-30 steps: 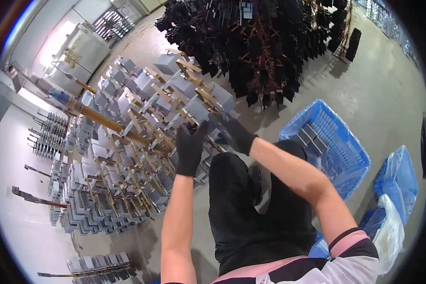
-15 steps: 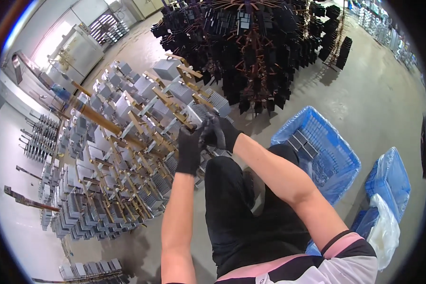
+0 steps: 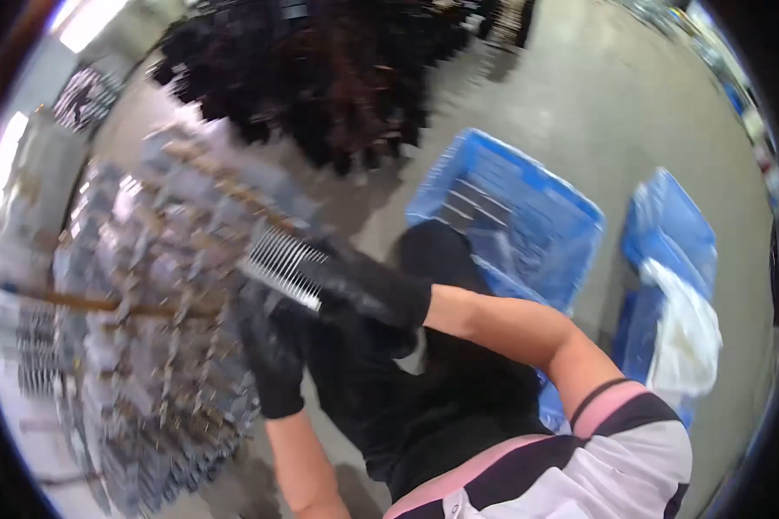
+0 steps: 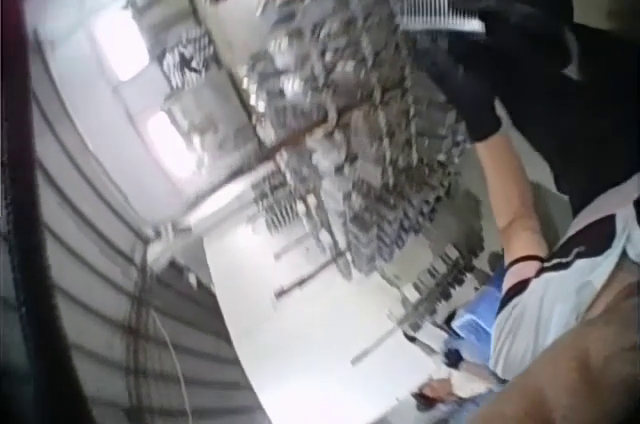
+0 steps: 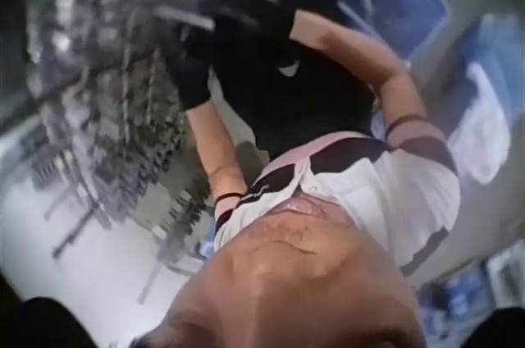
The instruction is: Picking metal heat sink components from a storage rack and arranging them into a blue plastic crate before covering it with a sheet.
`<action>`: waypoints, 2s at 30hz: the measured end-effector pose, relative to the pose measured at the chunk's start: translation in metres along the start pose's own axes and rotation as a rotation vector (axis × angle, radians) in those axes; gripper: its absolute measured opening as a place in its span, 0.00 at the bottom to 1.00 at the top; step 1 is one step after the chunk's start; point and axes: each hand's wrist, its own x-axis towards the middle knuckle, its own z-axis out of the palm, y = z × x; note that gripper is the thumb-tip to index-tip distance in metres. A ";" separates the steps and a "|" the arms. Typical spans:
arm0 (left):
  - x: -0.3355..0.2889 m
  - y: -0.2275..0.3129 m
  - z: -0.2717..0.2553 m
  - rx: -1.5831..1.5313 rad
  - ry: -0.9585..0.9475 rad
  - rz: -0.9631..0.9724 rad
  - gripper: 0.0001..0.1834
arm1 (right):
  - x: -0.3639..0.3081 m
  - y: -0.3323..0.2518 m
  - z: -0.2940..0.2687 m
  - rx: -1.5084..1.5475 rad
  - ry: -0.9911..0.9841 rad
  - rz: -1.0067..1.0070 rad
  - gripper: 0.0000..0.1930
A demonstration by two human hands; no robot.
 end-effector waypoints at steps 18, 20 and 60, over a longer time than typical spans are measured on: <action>0.040 0.061 0.093 -0.428 -0.064 -0.374 0.31 | -0.093 -0.039 -0.331 -1.554 0.563 -0.264 0.35; 0.016 0.033 0.088 0.062 -0.079 -0.142 0.26 | -0.102 0.005 -0.385 -1.565 0.647 -0.092 0.35; -0.017 -0.002 0.038 -0.204 0.206 -0.451 0.17 | -0.017 -0.009 -0.269 -1.579 0.345 -0.463 0.14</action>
